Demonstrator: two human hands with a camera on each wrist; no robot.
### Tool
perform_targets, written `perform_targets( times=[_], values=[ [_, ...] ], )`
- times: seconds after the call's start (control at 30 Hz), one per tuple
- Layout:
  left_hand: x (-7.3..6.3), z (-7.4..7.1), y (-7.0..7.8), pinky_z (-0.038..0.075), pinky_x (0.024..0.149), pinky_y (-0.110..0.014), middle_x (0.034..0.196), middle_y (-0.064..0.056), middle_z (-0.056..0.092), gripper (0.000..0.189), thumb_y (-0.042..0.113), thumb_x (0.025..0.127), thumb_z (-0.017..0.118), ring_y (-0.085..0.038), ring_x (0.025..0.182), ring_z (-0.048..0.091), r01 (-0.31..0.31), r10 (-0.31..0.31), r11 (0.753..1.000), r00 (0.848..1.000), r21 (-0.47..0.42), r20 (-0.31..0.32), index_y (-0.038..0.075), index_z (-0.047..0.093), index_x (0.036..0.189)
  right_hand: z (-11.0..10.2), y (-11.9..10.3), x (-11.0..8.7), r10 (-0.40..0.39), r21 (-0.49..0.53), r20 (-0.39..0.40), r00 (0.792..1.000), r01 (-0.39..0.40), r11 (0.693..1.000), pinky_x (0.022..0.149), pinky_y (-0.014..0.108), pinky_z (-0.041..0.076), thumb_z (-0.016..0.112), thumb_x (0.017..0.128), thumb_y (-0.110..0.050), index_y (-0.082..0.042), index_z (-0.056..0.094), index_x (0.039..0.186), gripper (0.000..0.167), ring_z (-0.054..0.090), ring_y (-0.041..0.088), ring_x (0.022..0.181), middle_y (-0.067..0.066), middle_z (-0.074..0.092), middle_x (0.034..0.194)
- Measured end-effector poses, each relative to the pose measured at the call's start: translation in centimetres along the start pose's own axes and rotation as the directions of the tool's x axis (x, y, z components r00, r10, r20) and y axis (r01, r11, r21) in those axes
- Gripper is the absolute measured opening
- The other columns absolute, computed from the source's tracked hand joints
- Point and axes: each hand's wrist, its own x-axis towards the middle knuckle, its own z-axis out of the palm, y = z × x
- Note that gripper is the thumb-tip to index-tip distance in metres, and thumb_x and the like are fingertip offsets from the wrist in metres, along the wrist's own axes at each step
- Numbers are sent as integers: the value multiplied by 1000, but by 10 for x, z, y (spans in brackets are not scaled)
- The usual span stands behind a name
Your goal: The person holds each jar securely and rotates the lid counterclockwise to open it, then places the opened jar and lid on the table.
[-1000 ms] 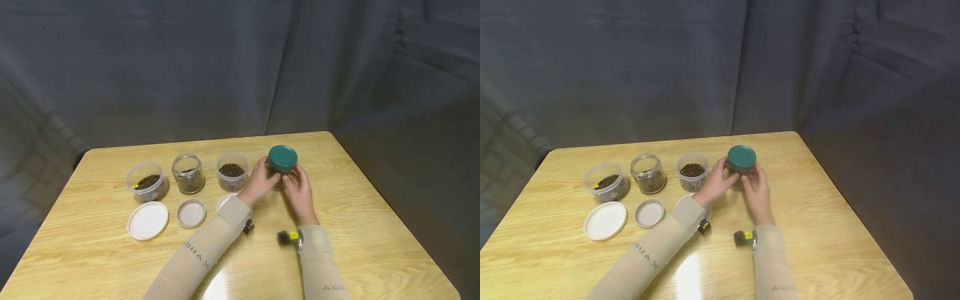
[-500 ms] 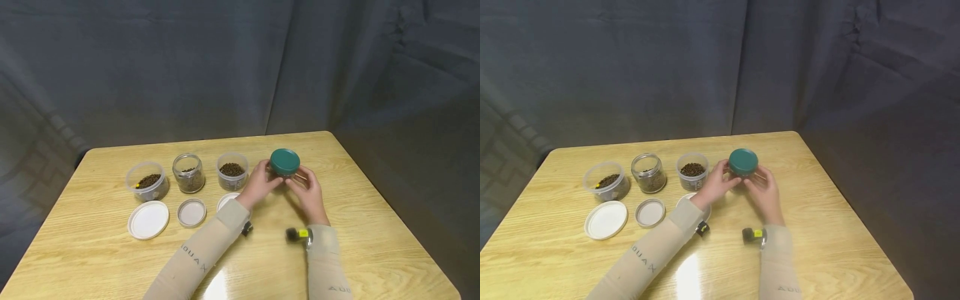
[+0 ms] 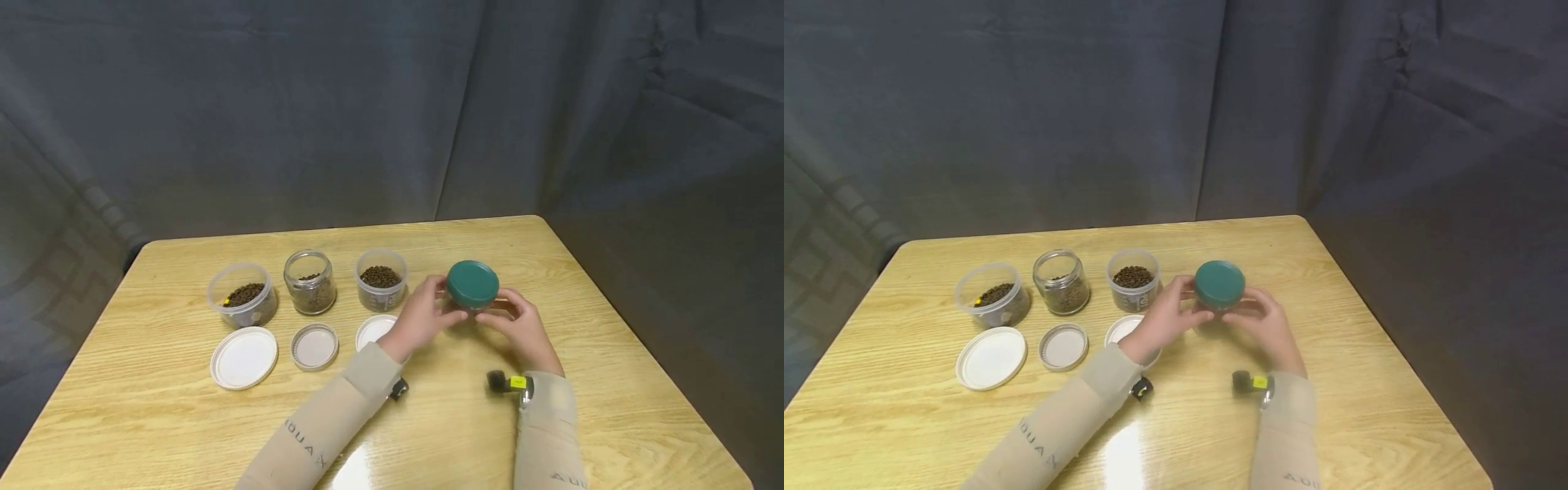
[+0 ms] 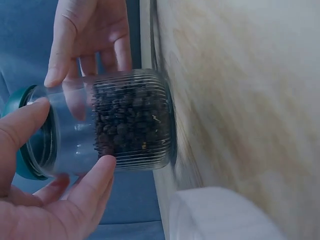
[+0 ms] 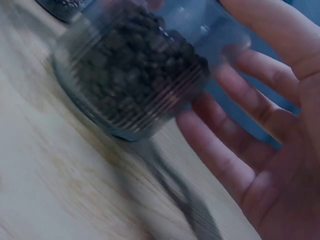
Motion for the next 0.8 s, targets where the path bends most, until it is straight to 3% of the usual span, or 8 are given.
perform_targets(
  times=[0.2,0.33,0.5,0.8],
  values=[
    [-10,1,-1,53,100,-28,147,-15,48,72,18,87,81,-26,133,52,-32,32,999,999,2,6,2,42,146,-3,1,-2,3,37,64,998,-5,999,102,21,49,82,85,-8,-8,60,130,51,57,13,124,4,57,137],
    [-15,0,1,54,99,-29,145,-14,50,72,19,86,82,-26,130,54,-20,20,1000,1000,-1,9,3,43,144,-5,-1,-4,31,28,97,995,-34,999,104,21,46,82,84,-8,-10,58,130,52,55,13,127,2,58,138],
    [-16,-4,2,54,99,-31,143,-13,51,74,21,84,84,-28,127,56,-20,20,1000,999,-16,35,4,44,144,-9,1,-4,-2,60,133,991,-6,998,104,21,46,80,84,-1,-10,60,127,49,55,11,126,-3,60,134],
    [-14,-9,-2,40,114,-48,152,-4,47,81,19,81,86,-27,137,47,5,3,995,996,-97,87,14,45,150,-9,0,-4,3,92,160,987,-18,996,104,19,45,77,86,3,-14,61,123,44,55,11,125,-6,61,130]
  ],
)
